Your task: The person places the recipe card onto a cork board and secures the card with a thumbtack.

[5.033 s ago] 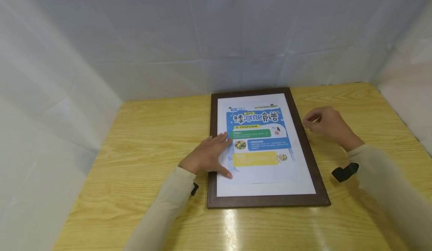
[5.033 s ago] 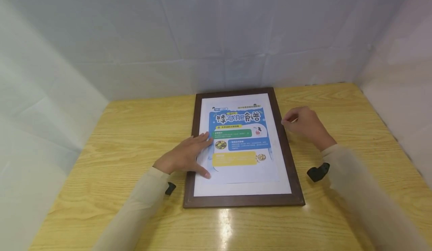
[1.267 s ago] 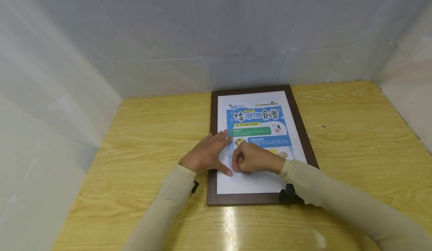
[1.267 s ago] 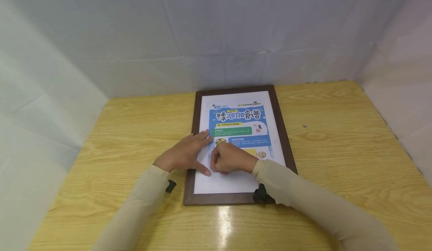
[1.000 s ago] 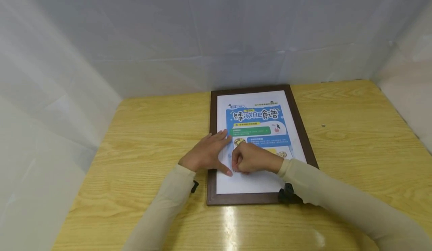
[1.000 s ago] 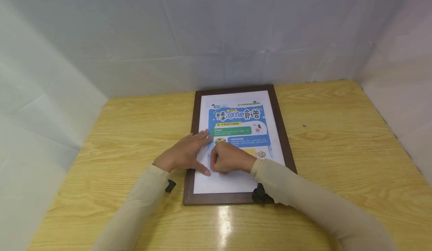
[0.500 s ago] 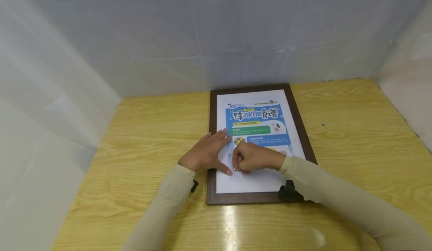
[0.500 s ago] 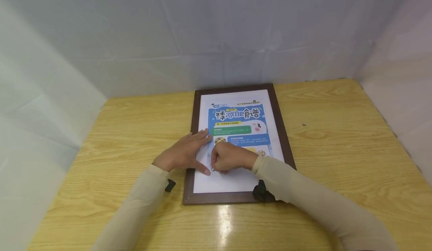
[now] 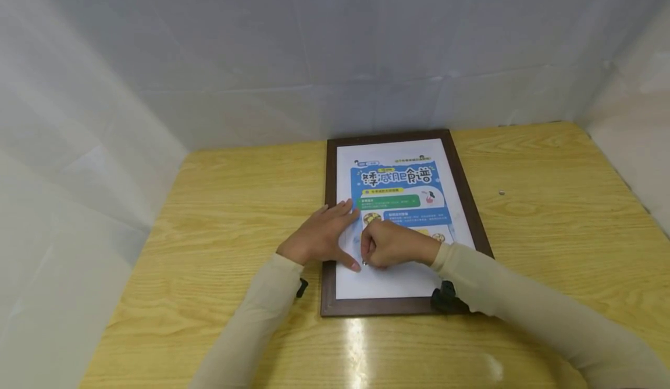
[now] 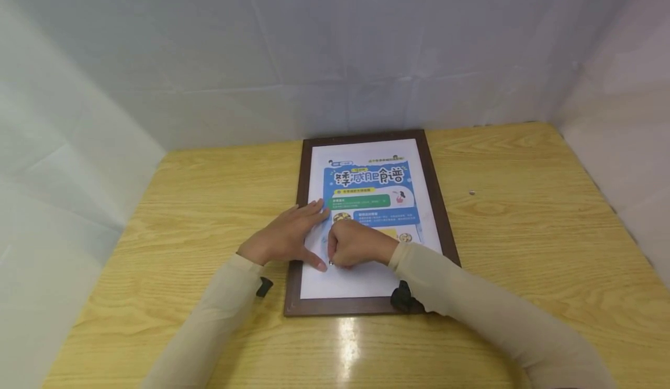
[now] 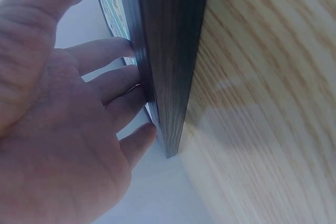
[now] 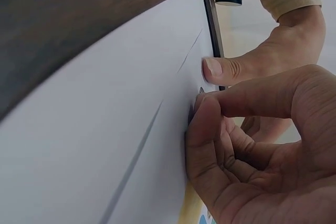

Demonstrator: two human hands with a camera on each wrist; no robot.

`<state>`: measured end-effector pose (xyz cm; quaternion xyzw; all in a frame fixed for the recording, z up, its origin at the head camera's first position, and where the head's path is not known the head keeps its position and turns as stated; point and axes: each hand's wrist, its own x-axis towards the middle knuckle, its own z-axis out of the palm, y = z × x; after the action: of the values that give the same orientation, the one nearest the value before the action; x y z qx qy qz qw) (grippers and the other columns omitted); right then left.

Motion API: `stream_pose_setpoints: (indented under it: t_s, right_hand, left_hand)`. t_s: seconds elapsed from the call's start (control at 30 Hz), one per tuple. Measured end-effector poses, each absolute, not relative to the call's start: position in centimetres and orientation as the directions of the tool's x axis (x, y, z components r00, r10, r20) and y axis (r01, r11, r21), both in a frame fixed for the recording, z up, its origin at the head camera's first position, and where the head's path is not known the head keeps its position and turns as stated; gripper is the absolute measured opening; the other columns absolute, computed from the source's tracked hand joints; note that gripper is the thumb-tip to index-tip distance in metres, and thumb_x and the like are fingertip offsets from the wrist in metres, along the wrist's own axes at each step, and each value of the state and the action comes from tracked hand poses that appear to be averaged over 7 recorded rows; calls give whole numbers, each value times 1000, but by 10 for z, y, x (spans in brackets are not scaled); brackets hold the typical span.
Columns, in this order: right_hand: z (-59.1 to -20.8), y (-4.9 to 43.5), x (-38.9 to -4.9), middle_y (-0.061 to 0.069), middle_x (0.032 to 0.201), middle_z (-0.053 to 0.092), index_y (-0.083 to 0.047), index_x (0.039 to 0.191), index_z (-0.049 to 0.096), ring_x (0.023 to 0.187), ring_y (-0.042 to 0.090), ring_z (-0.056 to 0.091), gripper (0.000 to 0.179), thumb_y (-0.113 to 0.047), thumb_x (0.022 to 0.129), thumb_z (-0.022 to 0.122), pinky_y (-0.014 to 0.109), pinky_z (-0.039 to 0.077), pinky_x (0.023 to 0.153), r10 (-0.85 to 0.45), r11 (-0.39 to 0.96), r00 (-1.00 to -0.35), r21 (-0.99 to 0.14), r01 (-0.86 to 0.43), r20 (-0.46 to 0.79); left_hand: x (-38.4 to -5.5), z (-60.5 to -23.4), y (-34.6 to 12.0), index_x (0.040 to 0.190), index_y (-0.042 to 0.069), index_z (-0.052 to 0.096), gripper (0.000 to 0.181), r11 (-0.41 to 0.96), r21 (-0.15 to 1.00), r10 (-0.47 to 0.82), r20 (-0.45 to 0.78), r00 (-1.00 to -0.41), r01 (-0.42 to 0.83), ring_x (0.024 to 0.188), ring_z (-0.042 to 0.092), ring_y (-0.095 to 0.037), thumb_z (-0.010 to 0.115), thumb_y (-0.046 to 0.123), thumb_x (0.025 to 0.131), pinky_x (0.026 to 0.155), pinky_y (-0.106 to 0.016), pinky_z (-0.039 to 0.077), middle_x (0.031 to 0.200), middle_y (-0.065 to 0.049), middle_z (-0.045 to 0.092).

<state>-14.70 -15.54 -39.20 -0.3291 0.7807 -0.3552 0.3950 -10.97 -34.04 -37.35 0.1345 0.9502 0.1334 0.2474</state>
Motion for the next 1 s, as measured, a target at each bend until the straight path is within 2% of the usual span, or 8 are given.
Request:
stream_pose_setpoints:
  t_s: [0.17,0.33,0.43,0.57,0.7,0.87,1.0]
  right_hand:
    - [-393,-153,-148,4,60,63,-4,82,70,50,12,56,13,7,76,65,21,44,46,-812,507,-459,-826,-245,-362]
    - [-393,-146,-153,6,68,67,-2,87,72,57,16,63,9,5,85,66,25,55,54,-842,451,-428,-864,-225,-328]
    - [-391,-140,-159,5,72,68,-1,90,72,61,17,66,5,1,89,68,28,58,58,-841,448,-441,-861,-242,-313]
    - [-383,-126,-171,5,78,68,-3,94,72,64,17,66,4,-6,93,70,30,59,60,-807,473,-508,-844,-252,-300]
    - [-370,-104,-185,11,84,70,0,98,72,67,21,67,8,-6,94,70,36,61,63,-764,480,-587,-844,-240,-268]
    - [-355,-73,-202,15,89,71,3,103,72,69,22,64,14,-7,93,72,32,58,62,-687,516,-691,-821,-244,-226]
    - [-351,-47,-214,15,93,71,3,107,71,73,24,64,18,-11,94,71,35,59,65,-621,562,-753,-793,-234,-218]
  left_hand:
    - [-110,-374,-341,159,7,29,118,927,323,324,-435,-840,190,155,12,-24,89,53,69,126,-43,8,168,-11,14]
    - [-110,-374,-342,159,6,29,117,922,329,338,-425,-840,205,155,13,-25,88,53,70,126,-44,9,167,-12,14]
    - [-109,-373,-342,159,6,27,117,920,336,341,-430,-836,202,155,12,-25,88,53,71,126,-44,8,168,-12,12]
    - [-109,-373,-342,160,7,26,118,919,346,338,-437,-834,191,155,10,-24,88,53,70,126,-43,6,168,-11,11]
    - [-110,-375,-342,160,7,27,118,915,356,339,-427,-839,189,155,11,-24,89,52,70,126,-43,6,168,-11,12]
    - [-111,-376,-341,160,7,27,119,913,368,335,-426,-840,177,155,11,-23,90,50,69,126,-43,6,168,-10,12]
    - [-111,-375,-340,160,7,26,120,913,369,334,-435,-836,173,155,10,-23,91,50,68,126,-43,5,168,-9,11]
